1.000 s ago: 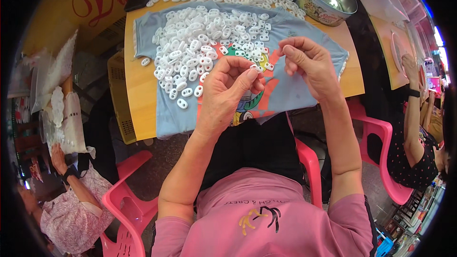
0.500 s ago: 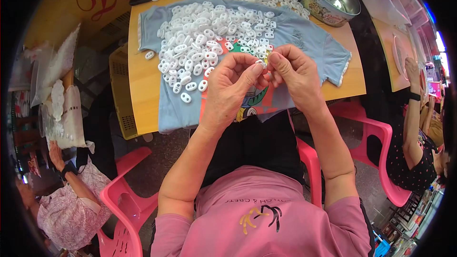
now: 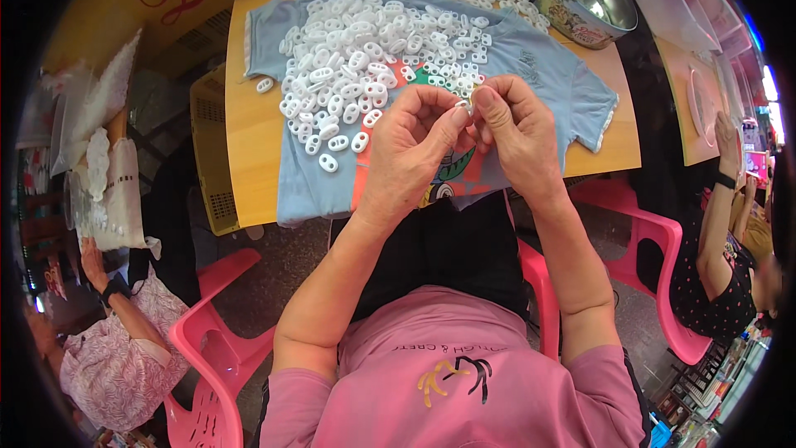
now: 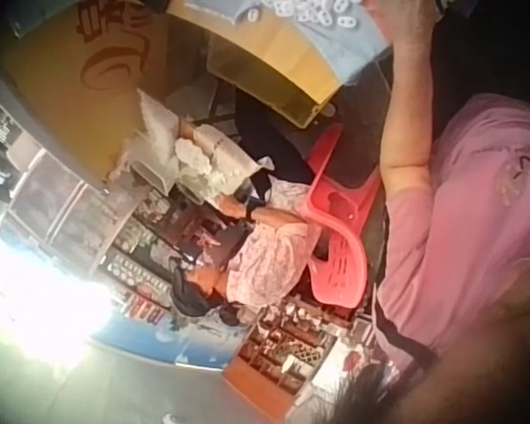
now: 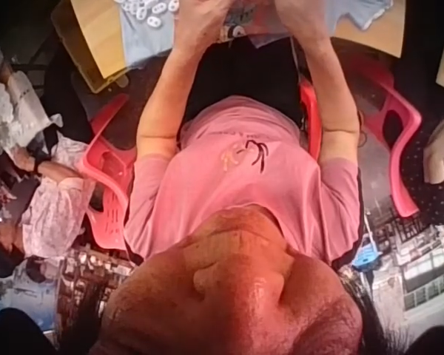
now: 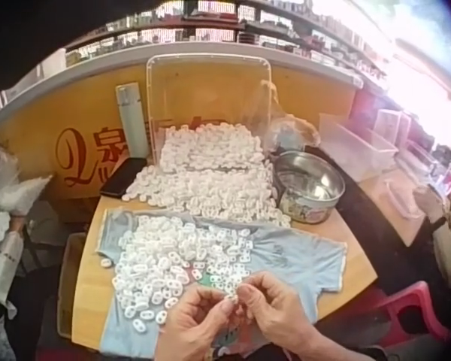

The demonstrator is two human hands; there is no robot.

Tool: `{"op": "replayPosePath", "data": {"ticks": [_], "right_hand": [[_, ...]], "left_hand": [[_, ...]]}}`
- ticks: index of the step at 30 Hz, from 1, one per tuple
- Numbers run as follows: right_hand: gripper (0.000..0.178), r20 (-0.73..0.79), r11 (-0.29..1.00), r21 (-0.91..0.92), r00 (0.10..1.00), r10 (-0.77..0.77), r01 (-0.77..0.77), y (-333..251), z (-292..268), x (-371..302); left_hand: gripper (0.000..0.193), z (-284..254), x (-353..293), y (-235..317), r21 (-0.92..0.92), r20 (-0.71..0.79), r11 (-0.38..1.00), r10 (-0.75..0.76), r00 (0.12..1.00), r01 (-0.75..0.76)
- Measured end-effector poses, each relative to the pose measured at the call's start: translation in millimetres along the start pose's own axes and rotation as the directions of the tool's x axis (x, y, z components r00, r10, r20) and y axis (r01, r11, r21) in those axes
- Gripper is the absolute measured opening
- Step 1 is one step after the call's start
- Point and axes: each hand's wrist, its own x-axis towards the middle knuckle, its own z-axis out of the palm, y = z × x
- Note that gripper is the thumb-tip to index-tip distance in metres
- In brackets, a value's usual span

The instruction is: Connecting small white plastic link components together by hand on a workbench.

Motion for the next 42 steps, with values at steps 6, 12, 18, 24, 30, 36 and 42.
{"op": "replayPosePath", "data": {"ticks": [6,12,18,24,30,36,42], "right_hand": [[0.022,0.007,0.999,-0.030,1.000,0.028,-0.028,-2,0,0],[0.021,-0.026,0.991,-0.105,0.996,-0.084,0.081,-1,6,0],[0.020,-0.070,0.999,-0.005,0.996,-0.046,0.045,-5,10,-1],[0.021,-0.070,0.995,-0.083,0.996,-0.064,0.058,-3,12,0],[0.020,-0.054,0.999,0.020,0.997,-0.049,0.050,-3,9,1],[0.018,-0.061,0.994,-0.086,0.995,-0.076,0.070,-1,14,1],[0.014,-0.130,0.990,-0.072,0.983,-0.129,0.121,2,22,-4]], "left_hand": [[0.012,0,0,-1,-0.028,-0.001,1.000,-0.003,1.000,0.003],[0.012,1,0,1,-0.031,-0.007,1.000,-0.002,1.000,0.002],[0.012,0,1,0,-0.017,-0.023,1.000,0.011,1.000,-0.011],[0.013,-1,0,-2,-0.011,-0.035,1.000,0.022,0.999,-0.023],[0.013,0,-1,0,-0.021,-0.043,1.000,0.020,0.999,-0.021],[0.012,-1,1,0,-0.017,-0.040,1.000,0.025,0.999,-0.025],[0.011,0,-1,-2,-0.020,-0.060,0.999,0.047,0.997,-0.048]]}}
